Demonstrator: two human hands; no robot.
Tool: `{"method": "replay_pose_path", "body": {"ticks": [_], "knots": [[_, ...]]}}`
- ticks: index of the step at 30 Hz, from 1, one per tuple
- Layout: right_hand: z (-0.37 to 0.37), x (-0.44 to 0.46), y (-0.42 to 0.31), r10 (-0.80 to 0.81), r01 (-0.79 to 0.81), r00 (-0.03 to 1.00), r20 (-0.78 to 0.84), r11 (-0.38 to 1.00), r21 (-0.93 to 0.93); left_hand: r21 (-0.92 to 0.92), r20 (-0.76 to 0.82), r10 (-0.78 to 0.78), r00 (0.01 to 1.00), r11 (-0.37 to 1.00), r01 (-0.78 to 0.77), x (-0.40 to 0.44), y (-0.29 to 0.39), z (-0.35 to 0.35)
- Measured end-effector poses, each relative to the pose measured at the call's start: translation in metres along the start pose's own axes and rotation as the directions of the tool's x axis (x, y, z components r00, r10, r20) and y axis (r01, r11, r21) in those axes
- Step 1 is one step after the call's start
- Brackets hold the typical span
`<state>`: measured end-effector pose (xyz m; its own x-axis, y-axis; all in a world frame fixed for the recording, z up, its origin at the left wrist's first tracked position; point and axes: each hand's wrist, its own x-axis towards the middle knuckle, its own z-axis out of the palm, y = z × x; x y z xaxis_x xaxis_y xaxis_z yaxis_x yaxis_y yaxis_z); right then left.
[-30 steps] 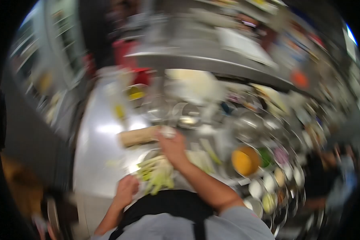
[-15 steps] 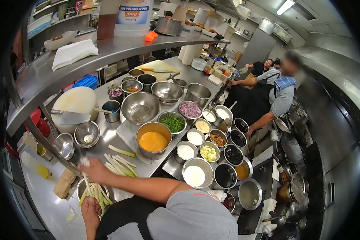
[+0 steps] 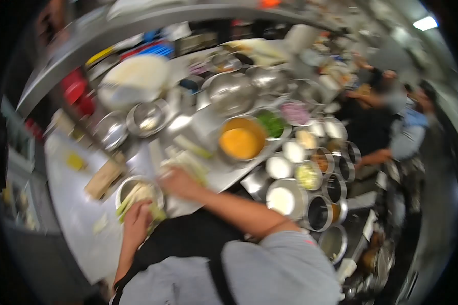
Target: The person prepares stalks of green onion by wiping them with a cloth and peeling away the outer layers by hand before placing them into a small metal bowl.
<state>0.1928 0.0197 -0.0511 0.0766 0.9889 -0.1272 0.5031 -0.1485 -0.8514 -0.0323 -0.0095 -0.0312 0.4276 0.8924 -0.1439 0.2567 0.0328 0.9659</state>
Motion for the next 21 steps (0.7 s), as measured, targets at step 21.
{"method": "replay_pose_path", "body": {"ticks": [21], "knots": [[-0.052,-0.001,0.016,0.097,-0.117,0.992,-0.082,0.945,-0.305,0.793,-0.128,0.18,0.975,0.609,-0.009,-0.003,-0.002,-0.011]]}}
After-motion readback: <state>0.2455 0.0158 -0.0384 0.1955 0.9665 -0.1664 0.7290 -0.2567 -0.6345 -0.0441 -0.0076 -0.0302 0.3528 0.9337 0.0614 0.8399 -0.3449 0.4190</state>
